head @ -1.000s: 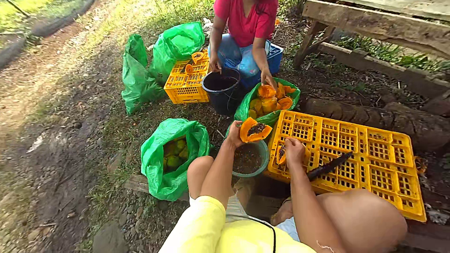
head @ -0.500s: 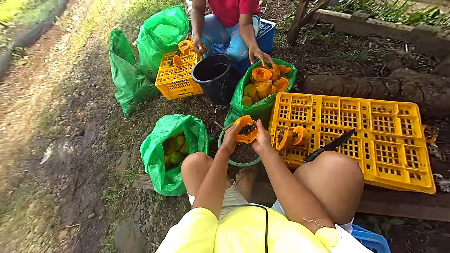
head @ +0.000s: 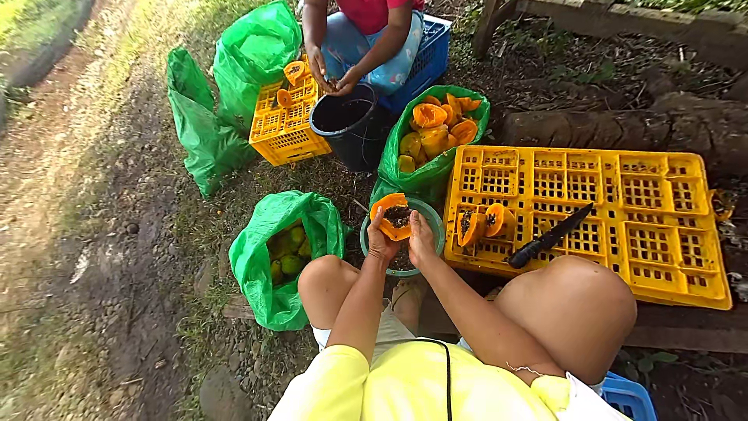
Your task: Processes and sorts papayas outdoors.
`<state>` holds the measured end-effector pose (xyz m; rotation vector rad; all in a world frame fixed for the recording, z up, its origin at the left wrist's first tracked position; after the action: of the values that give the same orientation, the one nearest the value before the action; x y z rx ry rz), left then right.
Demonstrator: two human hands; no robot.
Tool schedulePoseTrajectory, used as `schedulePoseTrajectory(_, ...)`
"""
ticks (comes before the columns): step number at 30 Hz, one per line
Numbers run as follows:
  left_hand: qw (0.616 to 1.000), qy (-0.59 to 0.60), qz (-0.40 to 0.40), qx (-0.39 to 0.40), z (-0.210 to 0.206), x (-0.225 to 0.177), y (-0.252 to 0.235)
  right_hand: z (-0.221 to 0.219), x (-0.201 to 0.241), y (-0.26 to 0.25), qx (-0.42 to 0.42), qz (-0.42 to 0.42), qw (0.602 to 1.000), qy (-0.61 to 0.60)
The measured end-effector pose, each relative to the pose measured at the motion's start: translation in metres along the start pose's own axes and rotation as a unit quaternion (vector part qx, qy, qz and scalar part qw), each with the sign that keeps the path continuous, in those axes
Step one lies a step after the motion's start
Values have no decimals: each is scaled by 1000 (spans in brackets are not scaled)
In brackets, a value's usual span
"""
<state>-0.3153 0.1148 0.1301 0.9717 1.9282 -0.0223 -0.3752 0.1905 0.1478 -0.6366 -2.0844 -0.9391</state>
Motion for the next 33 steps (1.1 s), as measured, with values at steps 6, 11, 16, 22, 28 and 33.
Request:
schedulePoseTrajectory(6,999,20,16,38,10,-8,-5,5,28,-4,28,61,968,241)
schedulePoseTrajectory(11,996,-10,23,88,11,-7,2,6,37,-3,45,46,948,312)
schedulePoseTrajectory(16,991,-39,48,120,13,-2,3,4,34,3,3,43,925,377)
schedulePoseTrajectory(22,987,-107,39,112,11,1,2,-2,29,4,-21,41,906,420)
schedulePoseTrajectory(28,992,-102,23,75,12,0,0,4,25,-2,-11,51,914,402)
schedulePoseTrajectory(33,988,-130,21,87,10,5,1,2,23,-1,-15,27,907,419)
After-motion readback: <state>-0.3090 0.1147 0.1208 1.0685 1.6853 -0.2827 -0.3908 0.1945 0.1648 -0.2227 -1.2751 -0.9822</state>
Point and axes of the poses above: each hand's wrist, its own y-axis away from the middle knuckle, its own z-axis out of the back of the hand, x = y × z, the point moved 5 cm from there along -y, towards the middle knuckle, and after that the axes turned 11 degrees about -y, right-handed, at the moved point
